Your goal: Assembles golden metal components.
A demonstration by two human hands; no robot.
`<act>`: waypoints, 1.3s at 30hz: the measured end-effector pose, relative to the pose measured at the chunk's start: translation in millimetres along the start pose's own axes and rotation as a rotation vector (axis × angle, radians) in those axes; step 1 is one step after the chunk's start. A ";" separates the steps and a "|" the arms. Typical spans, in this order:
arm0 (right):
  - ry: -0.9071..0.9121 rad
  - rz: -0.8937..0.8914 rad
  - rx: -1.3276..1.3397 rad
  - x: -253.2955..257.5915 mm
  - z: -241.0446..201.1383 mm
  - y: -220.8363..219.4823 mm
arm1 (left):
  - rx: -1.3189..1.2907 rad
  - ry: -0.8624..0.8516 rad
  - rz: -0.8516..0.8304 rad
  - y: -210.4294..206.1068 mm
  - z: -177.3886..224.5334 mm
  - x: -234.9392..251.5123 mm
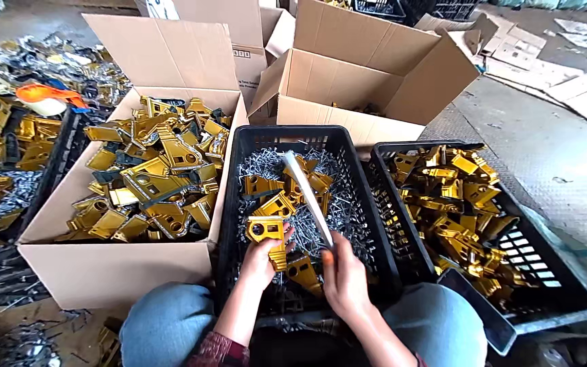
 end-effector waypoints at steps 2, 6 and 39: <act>0.146 0.125 0.042 -3.3 1.0 -2.1 | -0.063 0.008 -0.063 -5.9 1.2 -5.9; -0.212 -0.309 -0.187 -9.2 6.7 -17.0 | -0.066 -0.001 -0.141 -6.4 0.0 -10.1; 0.154 -0.043 -0.143 -9.0 12.7 -37.0 | 1.280 -0.543 0.032 -0.7 8.0 -4.4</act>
Point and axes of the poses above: each hand's wrist, its own x-axis towards the middle knuckle, its own y-axis out of the back of the hand, z = x × y, the point moved 2 cm from there along x, towards the middle knuckle, and after that the axes turned 6 degrees about -y, right-handed, at the moved point
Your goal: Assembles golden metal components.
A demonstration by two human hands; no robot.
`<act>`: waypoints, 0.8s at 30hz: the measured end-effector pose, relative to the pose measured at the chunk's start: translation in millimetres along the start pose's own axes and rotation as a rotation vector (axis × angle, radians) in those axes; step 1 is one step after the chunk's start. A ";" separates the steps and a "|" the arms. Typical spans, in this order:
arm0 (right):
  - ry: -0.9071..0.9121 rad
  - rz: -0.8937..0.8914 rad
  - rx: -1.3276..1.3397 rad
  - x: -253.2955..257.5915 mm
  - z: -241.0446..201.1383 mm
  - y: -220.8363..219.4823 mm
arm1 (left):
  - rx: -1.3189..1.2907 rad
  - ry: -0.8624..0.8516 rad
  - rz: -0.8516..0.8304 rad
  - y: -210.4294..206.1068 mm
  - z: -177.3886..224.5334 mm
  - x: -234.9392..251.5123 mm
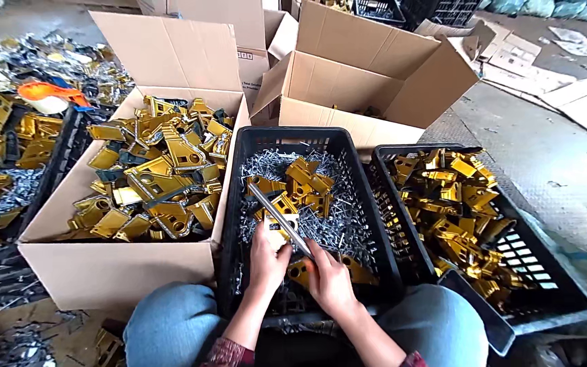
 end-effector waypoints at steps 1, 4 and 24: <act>0.096 0.086 0.060 0.8 -2.3 3.9 | 0.009 0.025 -0.021 1.2 2.4 0.3; 0.128 0.098 0.051 -0.8 -3.9 2.5 | 0.033 0.023 -0.041 3.2 3.5 -1.5; -0.492 -0.826 -0.157 75.0 64.0 -47.6 | -1.003 0.384 0.204 42.0 7.8 2.5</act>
Point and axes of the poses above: each hand's wrist, its own x-axis towards the middle knuckle, its own y-axis out of the back of the hand, z = x × y, the point moved 2 cm from there along x, towards the middle knuckle, and after that the axes turned 6 degrees about -y, right-handed, at the moved point
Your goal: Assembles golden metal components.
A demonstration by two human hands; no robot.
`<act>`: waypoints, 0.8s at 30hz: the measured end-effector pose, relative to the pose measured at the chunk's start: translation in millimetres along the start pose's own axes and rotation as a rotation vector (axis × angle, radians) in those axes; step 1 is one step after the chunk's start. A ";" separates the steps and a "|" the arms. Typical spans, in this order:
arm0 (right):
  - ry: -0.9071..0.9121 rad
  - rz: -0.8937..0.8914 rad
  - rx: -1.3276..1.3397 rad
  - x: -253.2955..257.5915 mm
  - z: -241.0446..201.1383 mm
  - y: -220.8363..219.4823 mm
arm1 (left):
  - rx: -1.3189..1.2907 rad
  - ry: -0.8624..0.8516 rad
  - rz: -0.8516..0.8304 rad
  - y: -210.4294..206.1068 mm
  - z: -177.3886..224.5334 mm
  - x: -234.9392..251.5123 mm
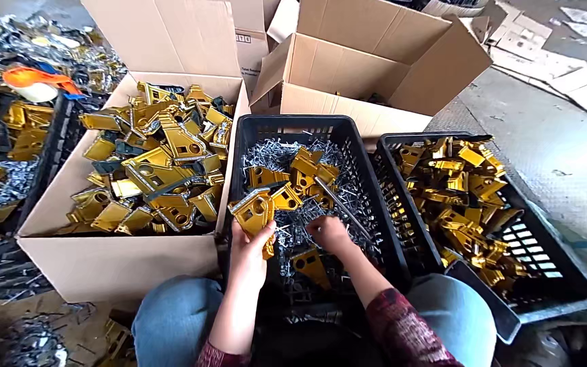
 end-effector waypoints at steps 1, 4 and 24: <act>0.041 -0.090 -0.081 2.9 -15.2 -7.8 | -0.003 -0.005 0.000 0.5 2.1 -0.5; -0.069 -0.215 -0.352 -2.4 -53.9 -26.7 | 0.016 -0.029 0.013 1.4 5.2 -1.1; 0.379 -0.517 0.828 -69.2 4.8 44.7 | -0.253 0.417 -0.070 -18.7 -25.9 -3.2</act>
Point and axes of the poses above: each hand's wrist, its own x-axis towards the middle knuckle, its own y-axis out of the back of the hand, z = x × y, the point moved 2 cm from there along x, towards the middle knuckle, and after that the axes turned 6 degrees about -y, right-handed, at the moved point
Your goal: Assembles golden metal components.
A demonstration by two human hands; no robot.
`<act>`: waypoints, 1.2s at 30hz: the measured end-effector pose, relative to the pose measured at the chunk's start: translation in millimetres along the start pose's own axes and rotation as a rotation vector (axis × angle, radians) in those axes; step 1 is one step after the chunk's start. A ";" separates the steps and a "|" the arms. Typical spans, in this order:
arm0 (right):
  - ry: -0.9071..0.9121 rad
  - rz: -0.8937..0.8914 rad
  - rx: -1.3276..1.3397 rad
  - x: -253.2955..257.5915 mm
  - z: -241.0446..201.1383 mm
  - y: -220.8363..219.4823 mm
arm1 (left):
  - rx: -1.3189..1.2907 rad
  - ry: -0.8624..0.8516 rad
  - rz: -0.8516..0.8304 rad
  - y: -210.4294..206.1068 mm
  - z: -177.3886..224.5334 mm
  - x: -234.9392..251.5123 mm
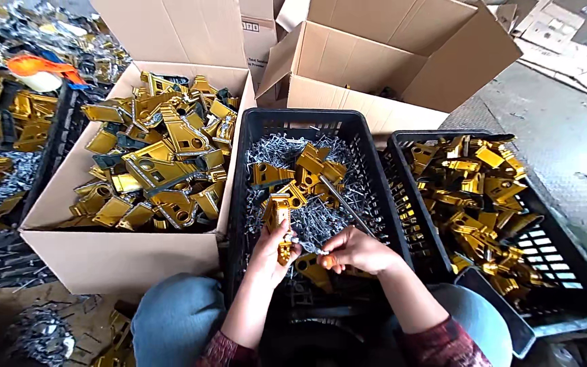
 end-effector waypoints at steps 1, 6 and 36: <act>-0.021 -0.002 0.004 2.1 2.8 0.3 | -0.002 -0.011 -0.052 1.3 0.2 -0.9; -0.038 -0.126 0.095 6.0 10.9 0.4 | 0.016 -0.050 -0.116 1.9 1.2 -1.6; 0.580 0.515 -0.463 28.2 14.1 -11.0 | 0.492 0.025 -0.465 8.9 -7.5 -3.3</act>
Point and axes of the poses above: each hand's wrist, its own x-axis towards the middle knuckle, its own y-axis out of the back of the hand, z = x × y, the point moved 2 cm from there along x, towards the middle knuckle, and after that the axes turned 6 degrees about -y, right-handed, at the moved point
